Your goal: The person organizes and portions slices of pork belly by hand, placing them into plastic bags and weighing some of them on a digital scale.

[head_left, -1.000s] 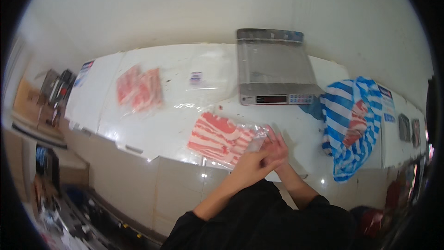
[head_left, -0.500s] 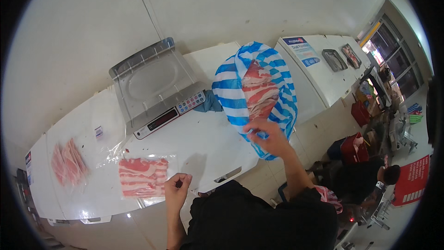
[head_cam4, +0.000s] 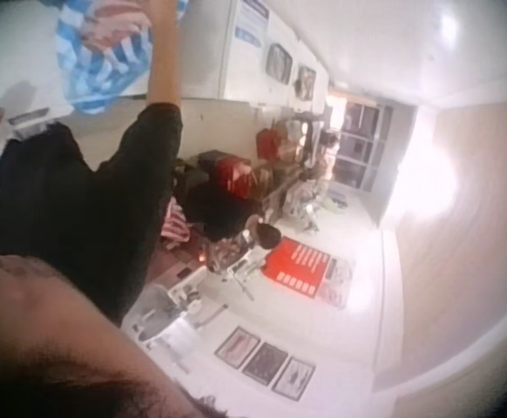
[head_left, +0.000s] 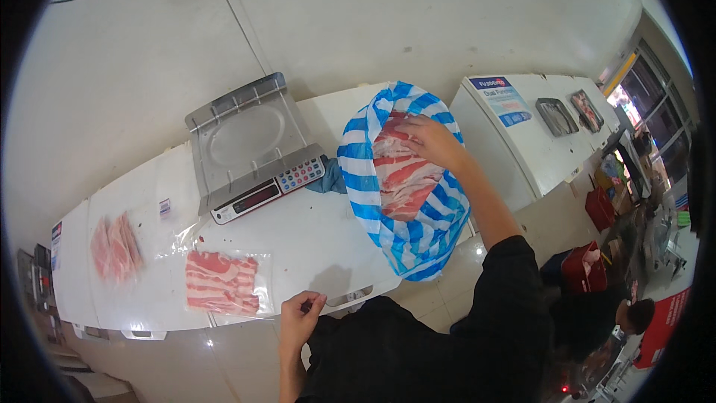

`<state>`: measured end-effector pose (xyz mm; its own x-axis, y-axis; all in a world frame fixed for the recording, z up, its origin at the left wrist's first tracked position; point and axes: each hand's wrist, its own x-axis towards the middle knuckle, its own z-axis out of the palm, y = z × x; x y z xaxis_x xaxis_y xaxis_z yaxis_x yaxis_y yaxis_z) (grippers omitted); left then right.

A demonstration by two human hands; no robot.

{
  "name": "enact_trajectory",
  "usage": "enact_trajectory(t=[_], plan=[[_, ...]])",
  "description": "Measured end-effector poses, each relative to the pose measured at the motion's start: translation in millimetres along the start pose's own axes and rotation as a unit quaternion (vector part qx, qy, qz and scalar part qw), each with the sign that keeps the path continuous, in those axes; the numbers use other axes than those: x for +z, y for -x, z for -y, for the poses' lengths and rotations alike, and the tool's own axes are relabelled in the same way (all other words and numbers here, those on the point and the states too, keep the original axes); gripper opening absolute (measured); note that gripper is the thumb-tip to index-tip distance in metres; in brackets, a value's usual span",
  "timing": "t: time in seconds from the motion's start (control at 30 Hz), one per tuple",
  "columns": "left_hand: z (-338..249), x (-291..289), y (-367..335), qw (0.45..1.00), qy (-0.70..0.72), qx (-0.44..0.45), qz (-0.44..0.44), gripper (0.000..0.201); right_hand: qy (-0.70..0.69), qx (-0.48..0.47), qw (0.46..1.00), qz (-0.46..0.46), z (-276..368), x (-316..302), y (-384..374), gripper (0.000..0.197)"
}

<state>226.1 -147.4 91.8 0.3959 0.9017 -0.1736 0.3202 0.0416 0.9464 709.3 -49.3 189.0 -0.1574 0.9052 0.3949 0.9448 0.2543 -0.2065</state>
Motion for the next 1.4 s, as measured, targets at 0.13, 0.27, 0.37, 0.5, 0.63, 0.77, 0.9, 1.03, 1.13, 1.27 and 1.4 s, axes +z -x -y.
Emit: enact_trajectory(t=[0.13,0.27,0.37,0.5,0.63,0.77,0.9,1.03,1.13,1.27,1.4], plan=[[19,8,5,0.998,0.029,-0.025,-0.040,0.022,-0.009,-0.043,0.998,0.055,-9,-7,-21,0.029],[17,10,7,0.999,0.008,-0.032,-0.043,0.023,-0.105,-0.040,0.990,0.085,-26,-15,-34,0.026],[12,13,2,0.999,-0.007,-0.017,-0.043,0.023,-0.115,-0.046,0.986,0.107,-33,-14,-39,0.025],[10,18,0,0.999,-0.014,-0.003,-0.051,0.024,-0.049,-0.096,0.988,0.110,-23,-15,-43,0.031],[6,22,0,0.999,-0.010,-0.018,-0.039,0.024,0.005,-0.121,0.989,0.086,-19,-16,-43,0.045],[3,25,0,0.999,-0.006,-0.023,-0.026,0.024,0.052,-0.123,0.983,0.129,-20,-13,-48,0.050],[7,27,1,0.999,-0.014,-0.013,-0.032,0.024,-0.044,-0.099,0.988,0.107,-27,-11,-49,0.038],[15,30,1,0.999,-0.017,-0.015,-0.036,0.023,-0.142,-0.023,0.988,0.061,-47,-14,-39,0.025],[12,29,2,0.999,-0.012,-0.025,-0.027,0.023,-0.299,0.124,0.946,0.032,-53,-15,-31,0.023],[14,29,3,0.999,-0.016,-0.017,-0.033,0.024,-0.394,0.183,0.899,-0.054,-46,-23,-23,0.023],[20,30,2,0.999,-0.016,-0.024,-0.027,0.024,-0.087,0.064,0.993,-0.050,-29,-29,-9,0.027]])
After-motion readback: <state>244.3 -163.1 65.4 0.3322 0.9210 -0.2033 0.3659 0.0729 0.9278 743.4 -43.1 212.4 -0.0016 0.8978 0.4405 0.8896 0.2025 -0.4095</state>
